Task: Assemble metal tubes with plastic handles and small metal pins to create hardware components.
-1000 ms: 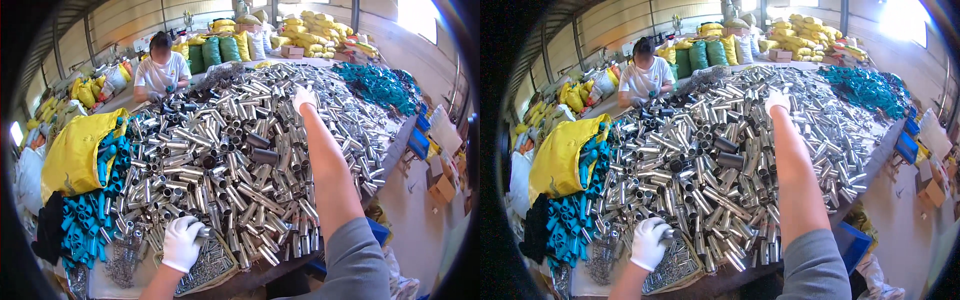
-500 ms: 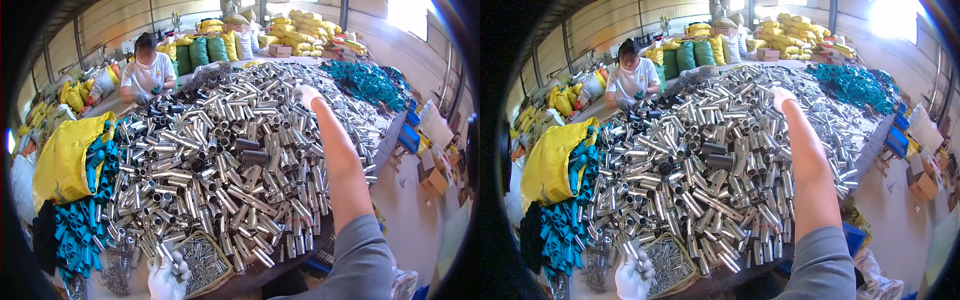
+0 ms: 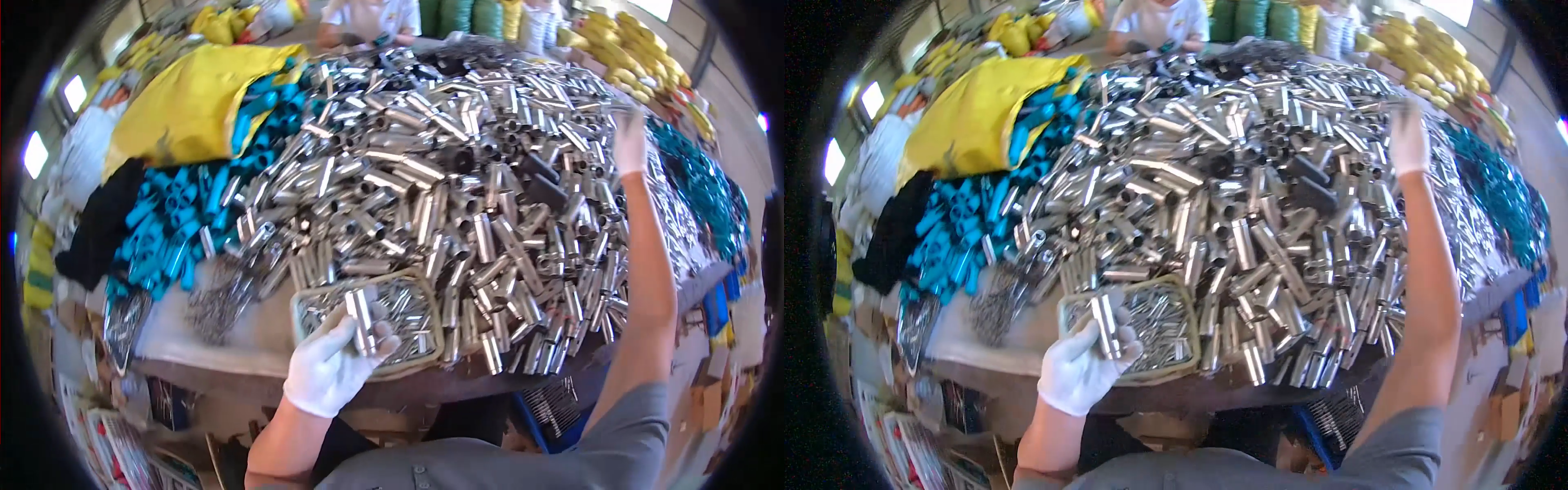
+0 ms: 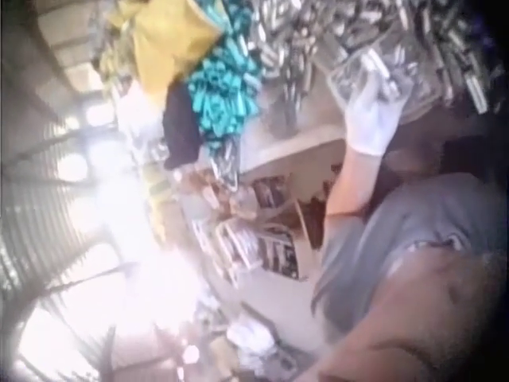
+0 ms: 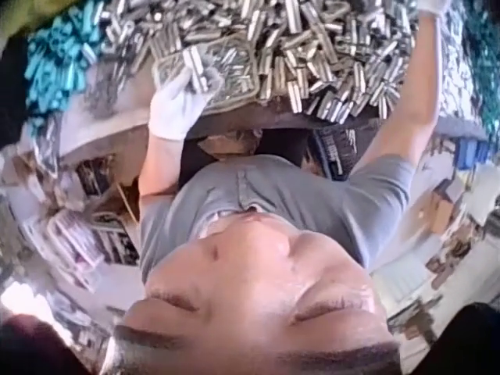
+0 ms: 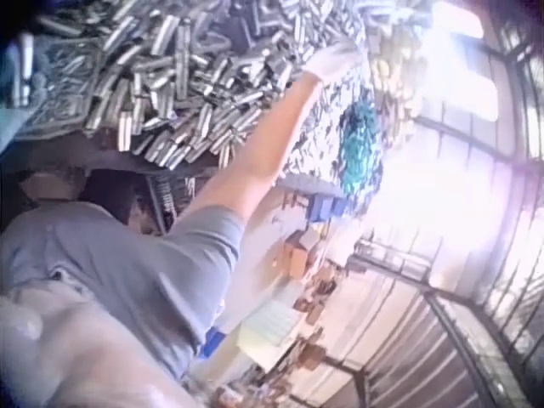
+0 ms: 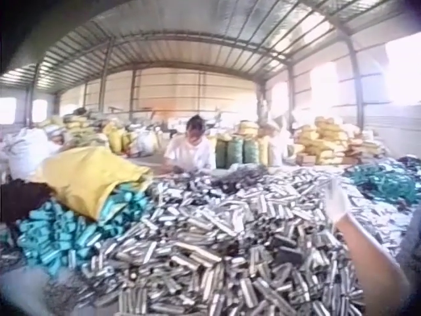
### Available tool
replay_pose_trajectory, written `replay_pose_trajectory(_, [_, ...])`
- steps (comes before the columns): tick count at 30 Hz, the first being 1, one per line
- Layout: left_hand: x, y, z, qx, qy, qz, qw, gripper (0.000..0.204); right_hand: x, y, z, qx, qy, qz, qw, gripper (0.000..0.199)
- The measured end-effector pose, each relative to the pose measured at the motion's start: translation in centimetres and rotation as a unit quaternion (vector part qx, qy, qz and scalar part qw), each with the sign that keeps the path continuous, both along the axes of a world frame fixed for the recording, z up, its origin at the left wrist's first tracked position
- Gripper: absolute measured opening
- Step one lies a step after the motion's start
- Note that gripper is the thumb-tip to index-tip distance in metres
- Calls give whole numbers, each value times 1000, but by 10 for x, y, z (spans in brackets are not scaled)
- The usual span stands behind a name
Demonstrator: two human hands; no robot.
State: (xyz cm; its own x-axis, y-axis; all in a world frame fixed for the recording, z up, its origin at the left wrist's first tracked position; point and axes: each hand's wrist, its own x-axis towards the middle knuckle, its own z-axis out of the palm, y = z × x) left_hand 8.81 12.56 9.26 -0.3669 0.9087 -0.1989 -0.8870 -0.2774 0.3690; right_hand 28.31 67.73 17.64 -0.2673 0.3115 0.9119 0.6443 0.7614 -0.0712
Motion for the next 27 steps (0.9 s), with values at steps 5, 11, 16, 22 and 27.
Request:
replay_pose_trajectory(5, [14,-31,-17,36,-23,35,998,31,-59,-273,9,-321,-3,412,853,32])
replay_pose_trajectory(11, [44,-58,-23,-45,181,82,979,41,-53,-439,-32,-250,-366,487,753,34])
replay_pose_trajectory(16, [39,-104,-23,-169,685,38,707,49,-45,-453,-48,-195,-447,512,707,29])
replay_pose_trajectory(22, [40,-132,-38,-164,640,-22,750,43,-37,-472,-40,-246,-461,481,704,24])
replay_pose_trajectory(27, [50,-132,-54,-224,423,69,875,31,-39,-492,-54,-298,-463,449,704,29])
